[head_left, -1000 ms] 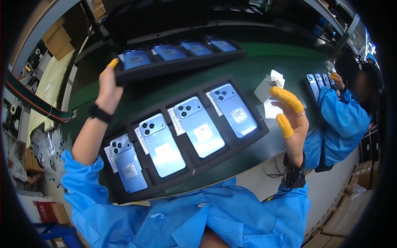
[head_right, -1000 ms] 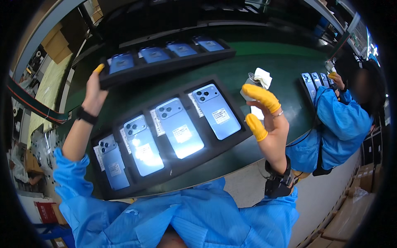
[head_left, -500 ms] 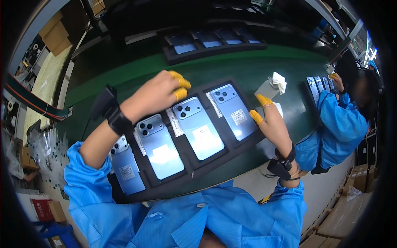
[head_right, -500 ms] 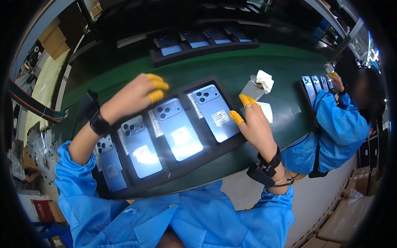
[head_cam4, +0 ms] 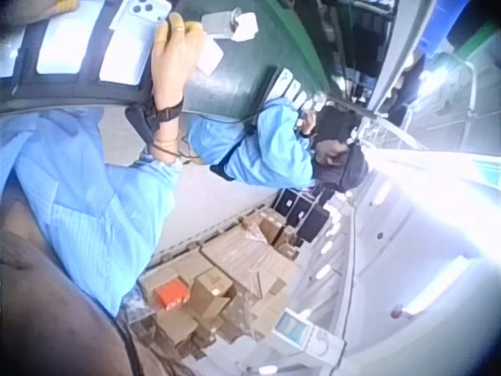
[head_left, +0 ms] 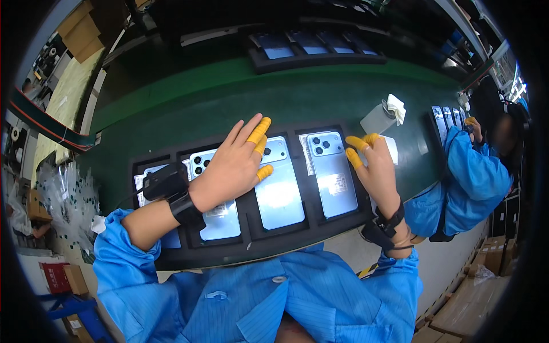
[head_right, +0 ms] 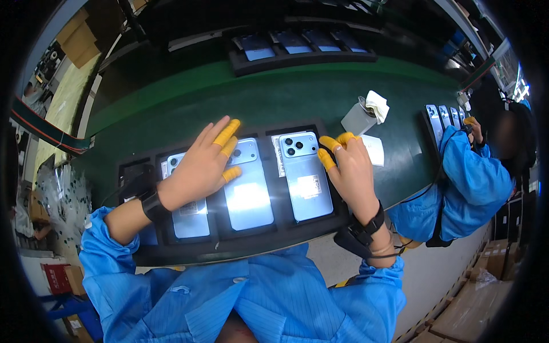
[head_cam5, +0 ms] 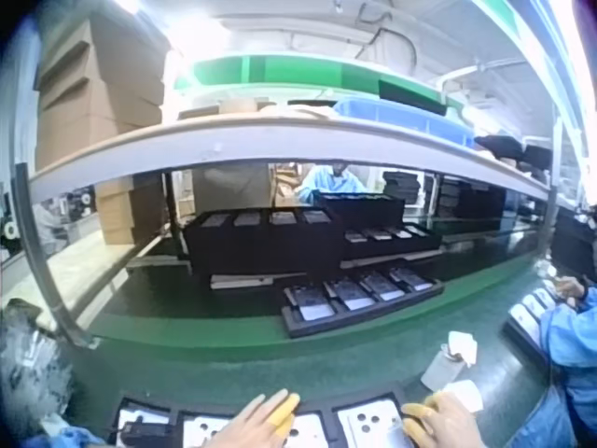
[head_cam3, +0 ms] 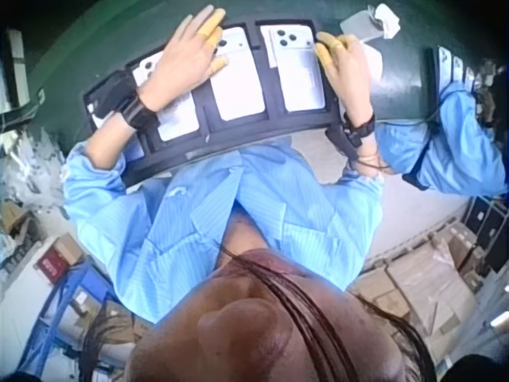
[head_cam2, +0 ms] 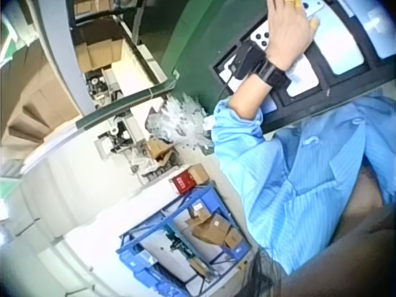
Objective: Cleaning and inspecting multiple smartphones on a factory assembly line.
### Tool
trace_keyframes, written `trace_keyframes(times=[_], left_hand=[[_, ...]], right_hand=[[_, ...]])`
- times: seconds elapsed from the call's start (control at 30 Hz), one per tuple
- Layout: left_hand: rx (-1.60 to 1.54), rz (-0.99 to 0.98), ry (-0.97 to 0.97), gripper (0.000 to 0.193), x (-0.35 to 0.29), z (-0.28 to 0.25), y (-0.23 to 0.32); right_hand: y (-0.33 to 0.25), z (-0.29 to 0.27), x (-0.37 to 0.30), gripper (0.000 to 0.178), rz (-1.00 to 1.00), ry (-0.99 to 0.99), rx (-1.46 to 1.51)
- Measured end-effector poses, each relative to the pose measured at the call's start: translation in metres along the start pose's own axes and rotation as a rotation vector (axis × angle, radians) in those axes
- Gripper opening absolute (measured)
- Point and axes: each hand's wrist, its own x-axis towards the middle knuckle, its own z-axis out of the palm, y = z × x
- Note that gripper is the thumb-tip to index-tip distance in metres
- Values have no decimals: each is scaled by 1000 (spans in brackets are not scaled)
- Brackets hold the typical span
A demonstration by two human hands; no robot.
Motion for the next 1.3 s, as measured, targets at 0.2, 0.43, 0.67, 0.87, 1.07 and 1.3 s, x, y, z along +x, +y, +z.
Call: trace_keyframes(times=[0.2,0.43,0.67,0.87,1.07,1.3], left_hand=[[-226,-120,20,38,7,-6,-1],[-481,-236,59,32,13,2,-1],[-861,-355,-5,24,29,-20,-14],[-751,-364,200,30,32,-12,-37],[-499,-201,222,22,-18,-60,-46],[-225,-489,97,21,-104,-76,-59]], right_hand=[[0,24,26,27,-200,-50,181],[-7,36,31,31,-219,-82,-64],[9,43,40,28,-131,-118,112],[2,38,39,21,-195,-125,51],[20,9,60,30,98,-463,718],[0,17,84,39,-47,-183,454]])
